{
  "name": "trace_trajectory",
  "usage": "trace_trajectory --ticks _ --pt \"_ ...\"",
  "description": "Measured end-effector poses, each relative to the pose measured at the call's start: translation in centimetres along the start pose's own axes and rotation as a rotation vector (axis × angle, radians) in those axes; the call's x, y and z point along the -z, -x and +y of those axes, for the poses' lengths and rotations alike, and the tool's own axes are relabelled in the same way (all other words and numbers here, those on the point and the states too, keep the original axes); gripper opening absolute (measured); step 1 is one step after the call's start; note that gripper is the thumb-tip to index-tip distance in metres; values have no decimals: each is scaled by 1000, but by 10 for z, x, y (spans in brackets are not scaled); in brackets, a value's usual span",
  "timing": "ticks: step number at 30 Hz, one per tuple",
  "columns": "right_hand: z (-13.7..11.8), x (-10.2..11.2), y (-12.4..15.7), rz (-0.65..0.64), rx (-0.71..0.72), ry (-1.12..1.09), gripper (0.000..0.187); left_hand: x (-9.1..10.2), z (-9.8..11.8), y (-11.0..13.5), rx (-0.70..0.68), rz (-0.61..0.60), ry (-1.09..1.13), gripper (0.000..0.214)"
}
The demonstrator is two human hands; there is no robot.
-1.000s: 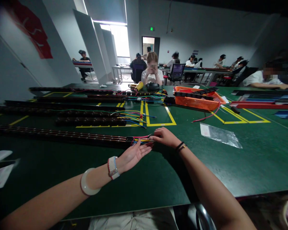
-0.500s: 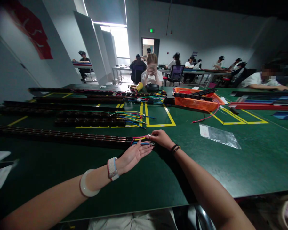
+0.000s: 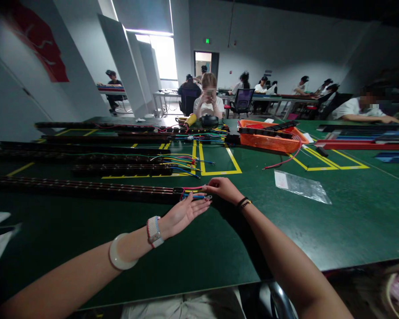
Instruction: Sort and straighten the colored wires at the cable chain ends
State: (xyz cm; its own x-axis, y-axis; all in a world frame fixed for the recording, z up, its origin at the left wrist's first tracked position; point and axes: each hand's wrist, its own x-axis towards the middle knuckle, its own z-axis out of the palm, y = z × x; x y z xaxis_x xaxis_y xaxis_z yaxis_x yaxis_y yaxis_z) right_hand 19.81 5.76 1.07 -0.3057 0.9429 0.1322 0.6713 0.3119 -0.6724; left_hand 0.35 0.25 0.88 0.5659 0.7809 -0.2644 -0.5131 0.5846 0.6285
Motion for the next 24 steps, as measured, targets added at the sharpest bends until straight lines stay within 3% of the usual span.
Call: trace_trajectory --ticks 5,13,19,24 --pt "-8 16 6 -6 -112 107 61 -2 1 0 27 32 17 36" --pt "-23 15 12 -306 -100 87 63 2 0 -2 33 4 8 43" --pt "-17 12 11 -249 -76 87 56 3 1 -1 59 20 -17 45" --pt "-14 8 9 -105 -26 253 52 0 -3 3 65 -40 -166 36"
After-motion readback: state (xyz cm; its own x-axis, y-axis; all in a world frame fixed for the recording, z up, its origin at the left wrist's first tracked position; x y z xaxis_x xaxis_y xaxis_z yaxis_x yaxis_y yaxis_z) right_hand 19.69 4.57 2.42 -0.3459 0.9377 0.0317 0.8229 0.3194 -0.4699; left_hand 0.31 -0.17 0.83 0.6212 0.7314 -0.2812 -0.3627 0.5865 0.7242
